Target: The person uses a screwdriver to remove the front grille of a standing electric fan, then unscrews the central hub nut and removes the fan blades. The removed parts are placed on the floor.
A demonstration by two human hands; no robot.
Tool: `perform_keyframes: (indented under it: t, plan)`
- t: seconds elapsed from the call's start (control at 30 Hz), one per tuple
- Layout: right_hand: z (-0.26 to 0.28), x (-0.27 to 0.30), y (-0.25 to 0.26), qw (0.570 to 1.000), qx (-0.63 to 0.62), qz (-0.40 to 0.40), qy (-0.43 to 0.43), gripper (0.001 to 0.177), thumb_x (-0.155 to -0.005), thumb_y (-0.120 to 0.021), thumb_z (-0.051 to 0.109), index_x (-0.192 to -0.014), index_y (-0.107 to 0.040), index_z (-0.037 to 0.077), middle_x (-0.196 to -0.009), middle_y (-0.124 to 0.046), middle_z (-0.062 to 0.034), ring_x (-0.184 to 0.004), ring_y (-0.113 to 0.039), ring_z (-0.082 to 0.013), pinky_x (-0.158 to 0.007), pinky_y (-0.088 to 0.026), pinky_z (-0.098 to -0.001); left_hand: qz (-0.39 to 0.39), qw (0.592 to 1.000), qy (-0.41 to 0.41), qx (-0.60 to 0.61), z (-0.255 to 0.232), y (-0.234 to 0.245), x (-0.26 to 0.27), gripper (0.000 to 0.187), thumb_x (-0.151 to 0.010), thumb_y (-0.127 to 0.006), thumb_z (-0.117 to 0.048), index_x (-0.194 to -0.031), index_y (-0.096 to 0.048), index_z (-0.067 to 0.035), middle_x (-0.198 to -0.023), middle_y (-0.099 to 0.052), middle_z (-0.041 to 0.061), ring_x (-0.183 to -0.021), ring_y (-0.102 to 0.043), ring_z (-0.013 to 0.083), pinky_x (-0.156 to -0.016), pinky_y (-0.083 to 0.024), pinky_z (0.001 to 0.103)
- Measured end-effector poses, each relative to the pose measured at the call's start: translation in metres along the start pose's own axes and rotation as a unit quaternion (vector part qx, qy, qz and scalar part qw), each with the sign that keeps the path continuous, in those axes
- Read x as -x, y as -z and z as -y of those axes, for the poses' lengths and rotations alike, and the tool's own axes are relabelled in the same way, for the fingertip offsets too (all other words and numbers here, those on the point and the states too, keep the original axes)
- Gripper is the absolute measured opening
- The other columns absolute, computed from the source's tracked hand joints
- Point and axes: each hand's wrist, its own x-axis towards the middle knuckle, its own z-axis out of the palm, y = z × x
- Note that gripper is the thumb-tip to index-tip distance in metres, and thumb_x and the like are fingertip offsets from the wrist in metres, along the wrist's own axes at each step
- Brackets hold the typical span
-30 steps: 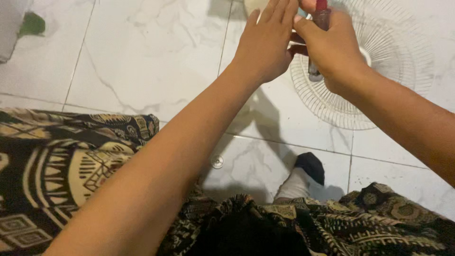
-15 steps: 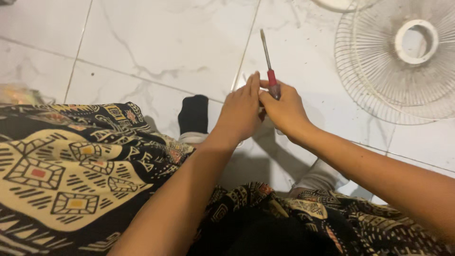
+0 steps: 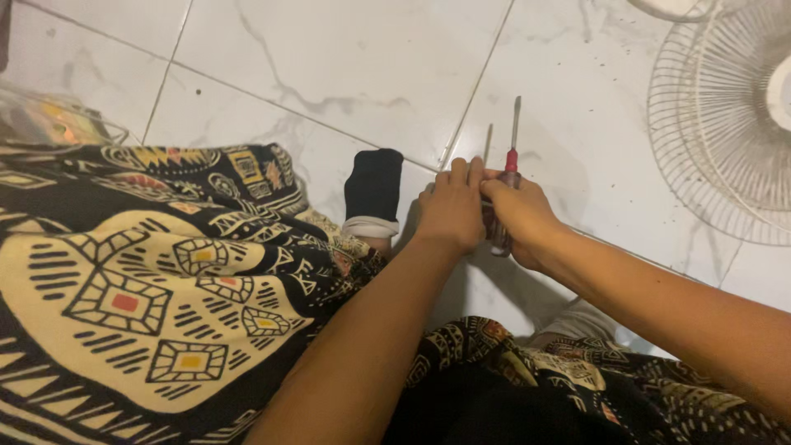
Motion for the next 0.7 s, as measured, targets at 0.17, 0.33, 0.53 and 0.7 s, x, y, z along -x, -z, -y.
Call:
perform_keyframes:
  t: [0.17, 0.33, 0.53, 0.7]
  plan:
    - [-0.007, -0.004, -0.009, 1.0, -0.017, 0.01, -0.024, 0.031, -0.097, -0.054, 0.017, -0.125, -0.059, 0.005, -0.103, -0.066, -0.0102, -0.082, -0.066, -0.0198, -0.063, -0.054, -0.0351, 0.006, 0.999, 0.039, -0.011, 0.01, -0.016, 0.001, 0.067, -0.085, -0.071, -0.021, -0.144, -0.039, -0.021, -0.137, -0.044, 0.007, -0.132, -0.047, 0.0294, -0.099, -0.047, 0.055]
    - [-0.017, 0.004, -0.01, 0.997, -0.031, 0.032, -0.056, 0.029, -0.096, -0.054, 0.021, -0.121, -0.056, 0.007, -0.102, -0.064, -0.0102, -0.077, -0.065, -0.0252, -0.059, -0.055, -0.0417, 0.026, 0.997, 0.071, -0.007, 0.008, -0.018, 0.006, 0.065, -0.085, -0.07, -0.036, -0.142, -0.039, -0.027, -0.141, -0.038, 0.005, -0.135, -0.038, 0.0284, -0.094, -0.046, 0.059]
    - [-0.025, 0.007, -0.016, 0.994, -0.01, 0.008, -0.106, 0.026, -0.098, -0.052, 0.025, -0.12, -0.052, 0.01, -0.103, -0.064, -0.0101, -0.078, -0.064, -0.0246, -0.061, -0.054, -0.0433, 0.162, 0.979, 0.124, -0.009, 0.005, -0.008, 0.011, 0.079, -0.083, -0.074, -0.034, -0.149, -0.031, -0.026, -0.147, -0.029, 0.007, -0.141, -0.025, 0.0315, -0.093, -0.046, 0.063]
    - [-0.027, -0.002, -0.016, 0.991, -0.023, 0.017, -0.128, 0.026, -0.1, -0.051, 0.033, -0.12, -0.054, 0.015, -0.1, -0.065, -0.0072, -0.078, -0.064, -0.0229, -0.064, -0.053, -0.0421, 0.07, 0.992, 0.093, -0.051, 0.011, -0.03, 0.001, 0.066, -0.09, -0.068, -0.039, -0.145, -0.037, -0.02, -0.145, -0.033, 0.012, -0.138, -0.031, 0.0374, -0.111, -0.039, 0.052]
